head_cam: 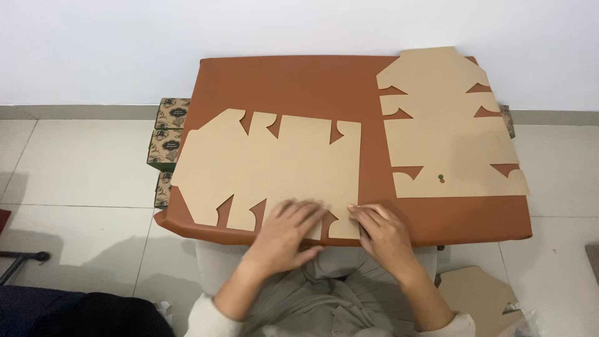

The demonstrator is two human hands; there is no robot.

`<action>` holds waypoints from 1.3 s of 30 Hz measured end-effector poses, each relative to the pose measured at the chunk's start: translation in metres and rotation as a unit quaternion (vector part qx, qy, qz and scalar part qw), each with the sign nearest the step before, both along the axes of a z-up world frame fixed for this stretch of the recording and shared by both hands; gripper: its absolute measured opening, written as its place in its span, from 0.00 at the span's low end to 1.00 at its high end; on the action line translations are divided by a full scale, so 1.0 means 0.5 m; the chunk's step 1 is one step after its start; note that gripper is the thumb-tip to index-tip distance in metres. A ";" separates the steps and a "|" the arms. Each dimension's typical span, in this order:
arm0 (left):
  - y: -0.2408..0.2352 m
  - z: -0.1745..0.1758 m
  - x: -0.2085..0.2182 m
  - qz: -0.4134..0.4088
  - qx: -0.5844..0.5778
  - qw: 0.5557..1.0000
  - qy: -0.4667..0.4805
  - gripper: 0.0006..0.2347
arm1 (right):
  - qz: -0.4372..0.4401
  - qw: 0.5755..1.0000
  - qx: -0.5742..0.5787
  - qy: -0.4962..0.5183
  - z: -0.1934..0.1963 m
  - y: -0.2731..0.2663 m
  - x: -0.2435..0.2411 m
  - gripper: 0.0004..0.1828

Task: The person assembles a small cardboard box by folding its sides and securing them with green tape. They then place the finished box on a stack of similar boxes. Next, they pick up a larger flat cardboard piece and begin folding it into a box shape, applying green tape to the edges to hold the structure together.

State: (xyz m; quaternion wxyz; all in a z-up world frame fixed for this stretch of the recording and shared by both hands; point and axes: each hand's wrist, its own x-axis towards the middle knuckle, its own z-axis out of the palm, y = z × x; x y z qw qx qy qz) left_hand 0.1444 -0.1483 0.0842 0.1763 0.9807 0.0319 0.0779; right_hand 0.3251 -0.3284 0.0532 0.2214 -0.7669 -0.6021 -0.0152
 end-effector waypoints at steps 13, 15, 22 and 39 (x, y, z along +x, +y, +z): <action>0.054 -0.015 0.127 0.093 -0.125 0.988 -0.002 0.11 | -0.195 0.952 0.032 0.234 0.057 0.086 0.010 0.13; 0.056 -0.002 0.127 0.122 -0.190 0.974 0.000 0.09 | -0.201 0.956 -0.011 0.214 0.055 0.096 0.021 0.12; 0.053 0.035 0.144 0.179 -0.247 0.949 0.086 0.08 | -0.257 0.959 -0.034 0.113 0.060 0.106 -0.010 0.34; 0.062 0.033 0.185 0.178 -0.179 0.952 0.175 0.07 | -0.223 0.949 0.014 0.224 0.025 0.071 0.012 0.34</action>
